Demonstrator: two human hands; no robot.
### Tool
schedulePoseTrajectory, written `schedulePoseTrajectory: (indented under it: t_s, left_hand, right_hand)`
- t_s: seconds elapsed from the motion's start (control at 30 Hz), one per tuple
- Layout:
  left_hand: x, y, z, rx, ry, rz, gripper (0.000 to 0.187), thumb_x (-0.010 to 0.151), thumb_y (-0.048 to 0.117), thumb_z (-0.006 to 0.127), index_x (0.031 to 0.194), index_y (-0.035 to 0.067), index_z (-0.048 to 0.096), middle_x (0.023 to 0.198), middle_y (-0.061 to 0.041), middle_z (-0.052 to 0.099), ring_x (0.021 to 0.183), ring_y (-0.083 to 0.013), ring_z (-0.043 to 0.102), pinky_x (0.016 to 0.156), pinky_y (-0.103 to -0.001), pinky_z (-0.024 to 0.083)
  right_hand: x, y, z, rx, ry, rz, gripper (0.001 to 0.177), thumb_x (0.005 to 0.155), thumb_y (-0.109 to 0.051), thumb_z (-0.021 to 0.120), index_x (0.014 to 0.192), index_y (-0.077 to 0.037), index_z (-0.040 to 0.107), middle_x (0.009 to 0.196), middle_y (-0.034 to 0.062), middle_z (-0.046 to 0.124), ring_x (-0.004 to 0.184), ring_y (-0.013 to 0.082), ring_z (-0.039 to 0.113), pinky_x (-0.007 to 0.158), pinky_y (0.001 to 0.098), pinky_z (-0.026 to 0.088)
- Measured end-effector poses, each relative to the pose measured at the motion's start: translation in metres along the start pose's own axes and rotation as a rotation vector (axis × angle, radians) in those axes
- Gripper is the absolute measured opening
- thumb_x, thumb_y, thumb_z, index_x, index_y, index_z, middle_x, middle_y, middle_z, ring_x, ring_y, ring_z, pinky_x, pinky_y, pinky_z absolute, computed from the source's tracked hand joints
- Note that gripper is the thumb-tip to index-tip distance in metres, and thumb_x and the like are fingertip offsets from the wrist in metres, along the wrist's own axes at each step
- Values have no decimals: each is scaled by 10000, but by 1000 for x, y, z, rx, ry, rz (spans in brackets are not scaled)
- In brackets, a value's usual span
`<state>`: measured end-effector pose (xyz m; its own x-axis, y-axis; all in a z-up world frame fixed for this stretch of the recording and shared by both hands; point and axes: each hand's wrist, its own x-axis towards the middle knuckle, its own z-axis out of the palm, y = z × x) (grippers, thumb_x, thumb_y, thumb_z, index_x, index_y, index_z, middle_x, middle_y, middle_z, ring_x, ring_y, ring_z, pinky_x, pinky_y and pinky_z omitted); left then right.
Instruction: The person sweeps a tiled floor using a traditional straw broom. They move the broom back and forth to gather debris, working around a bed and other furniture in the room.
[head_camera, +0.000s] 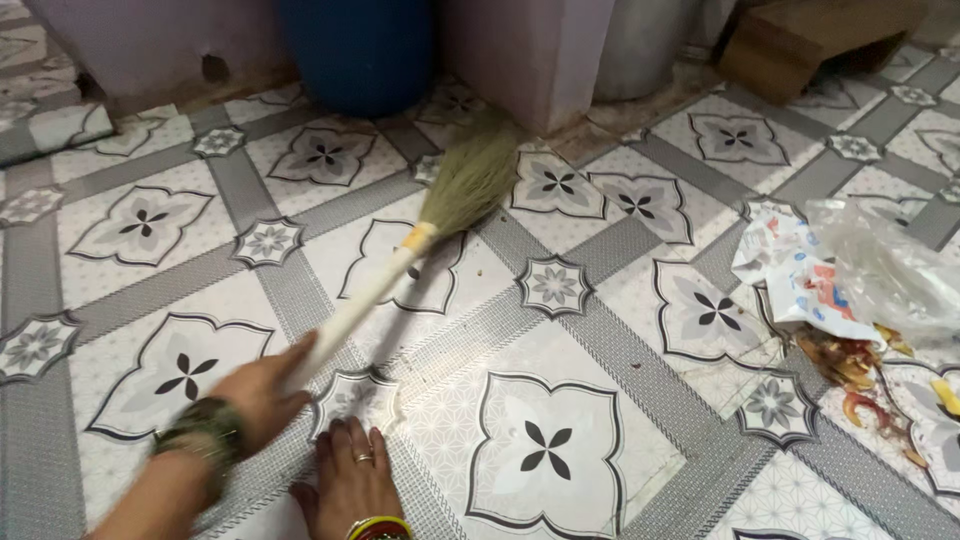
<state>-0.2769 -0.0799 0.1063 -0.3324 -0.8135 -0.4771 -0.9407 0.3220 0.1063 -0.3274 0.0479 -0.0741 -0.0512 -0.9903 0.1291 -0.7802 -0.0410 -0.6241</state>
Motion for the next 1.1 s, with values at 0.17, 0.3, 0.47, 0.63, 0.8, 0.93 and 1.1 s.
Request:
schedulePoseTrajectory:
  t_s: [0.17,0.3,0.47,0.63,0.8,0.93,1.1]
  left_hand:
    - [2,-37,6,95,221,-115,760,941,489,600,1613,474,245,1271,-129,695,1104,-300,727,994,-447,587]
    - [41,-30,50,32,173,-71,855,911,431,643,1645,455,205,1252,-165,701,1102,-342,715,1002,-461,558]
    - [42,-48,108,-71,181,-11,850,878,452,653,1631,442,258,1245,-187,702,1106,-347,719,1000,-442,569]
    - [38,-69,110,-66,238,-43,842,882,512,631,1636,447,261,1238,-162,708,1101,-337,731,987,-449,578]
    - [62,-25,94,-169,243,-73,884,900,486,654,1670,382,234,1213,-196,720,1054,-366,729,939,-469,579]
    - [63,-1,92,-198,183,-41,839,906,468,634,1639,431,228,1231,-183,715,1065,-342,730,959,-446,574]
    - [40,-23,96,-198,50,-72,865,875,456,670,1618,487,229,1213,-153,744,1043,-296,769,982,-410,593]
  right_hand:
    - [-7,-3,-15,-6,308,104,706,1031,-342,539,1589,27,312,1644,286,275,1527,449,214,1211,588,122]
    - [-9,-11,-28,51,401,148,628,1087,-304,509,1615,-15,331,1660,297,259,1554,464,219,1251,569,126]
    - [-13,-14,-34,113,391,141,623,1075,-288,503,1614,-11,356,1668,303,273,1567,466,240,1279,575,132]
    - [-12,-14,-34,142,348,144,633,1083,-330,514,1607,-11,358,1664,309,257,1557,466,235,1258,588,120]
    - [-13,-14,-36,108,374,119,672,1075,-352,528,1615,-3,332,1662,303,254,1558,461,232,1250,582,118]
    - [-11,-15,-38,175,375,140,673,1042,-300,513,1622,-16,323,1668,278,263,1554,450,249,1261,576,143]
    - [-13,-13,-40,236,398,155,580,1038,-278,498,1556,-48,376,1661,238,299,1526,443,306,1242,570,228]
